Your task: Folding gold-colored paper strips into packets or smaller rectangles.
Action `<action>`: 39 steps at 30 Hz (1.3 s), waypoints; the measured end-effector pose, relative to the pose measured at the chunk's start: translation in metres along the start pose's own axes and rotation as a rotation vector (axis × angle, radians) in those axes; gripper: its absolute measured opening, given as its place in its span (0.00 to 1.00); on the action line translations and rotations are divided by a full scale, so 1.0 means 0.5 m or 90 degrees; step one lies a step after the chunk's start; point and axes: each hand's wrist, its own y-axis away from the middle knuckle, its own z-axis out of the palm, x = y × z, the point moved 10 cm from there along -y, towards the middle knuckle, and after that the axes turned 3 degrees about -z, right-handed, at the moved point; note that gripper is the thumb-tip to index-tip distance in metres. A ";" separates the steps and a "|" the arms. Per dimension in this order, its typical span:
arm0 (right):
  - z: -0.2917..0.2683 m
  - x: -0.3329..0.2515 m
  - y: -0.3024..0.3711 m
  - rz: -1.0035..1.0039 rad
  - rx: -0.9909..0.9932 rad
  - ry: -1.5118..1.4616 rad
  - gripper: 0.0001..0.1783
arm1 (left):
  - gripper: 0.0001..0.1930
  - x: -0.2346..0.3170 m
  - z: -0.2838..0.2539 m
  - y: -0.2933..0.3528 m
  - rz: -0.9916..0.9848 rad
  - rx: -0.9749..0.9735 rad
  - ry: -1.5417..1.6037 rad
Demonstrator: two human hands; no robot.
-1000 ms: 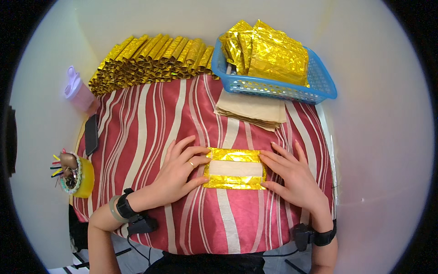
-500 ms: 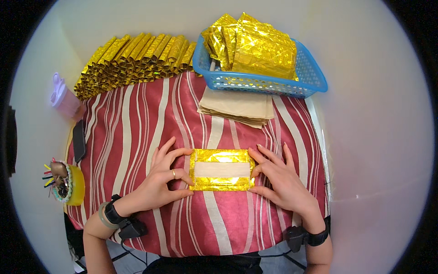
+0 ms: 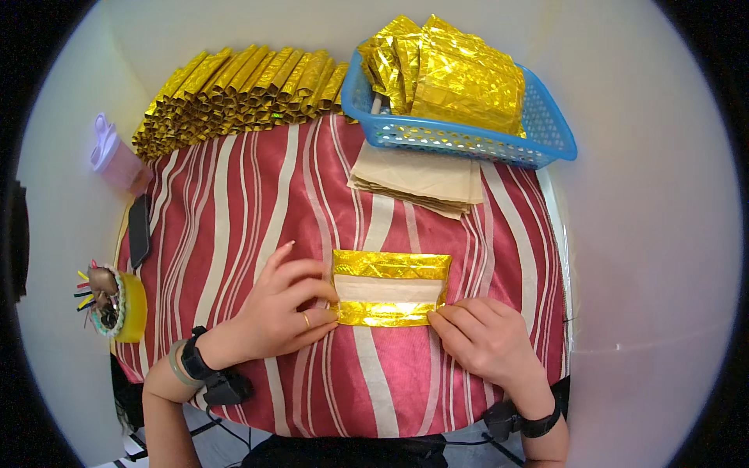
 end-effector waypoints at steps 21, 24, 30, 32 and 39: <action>0.037 0.065 0.020 0.190 0.011 -0.200 0.11 | 0.11 -0.045 0.015 0.014 -0.212 -0.017 0.127; 0.039 0.051 0.005 0.147 -0.019 -0.141 0.12 | 0.10 -0.047 0.012 0.011 -0.228 -0.008 0.146; 0.039 0.039 0.016 0.106 -0.002 -0.112 0.11 | 0.09 -0.055 0.017 0.010 -0.263 -0.017 0.175; 0.037 0.034 0.009 0.093 -0.009 -0.109 0.12 | 0.09 -0.059 0.019 0.010 -0.275 -0.020 0.182; 0.064 0.053 0.014 0.166 -0.056 -0.195 0.13 | 0.09 -0.056 0.009 0.002 -0.271 -0.023 0.174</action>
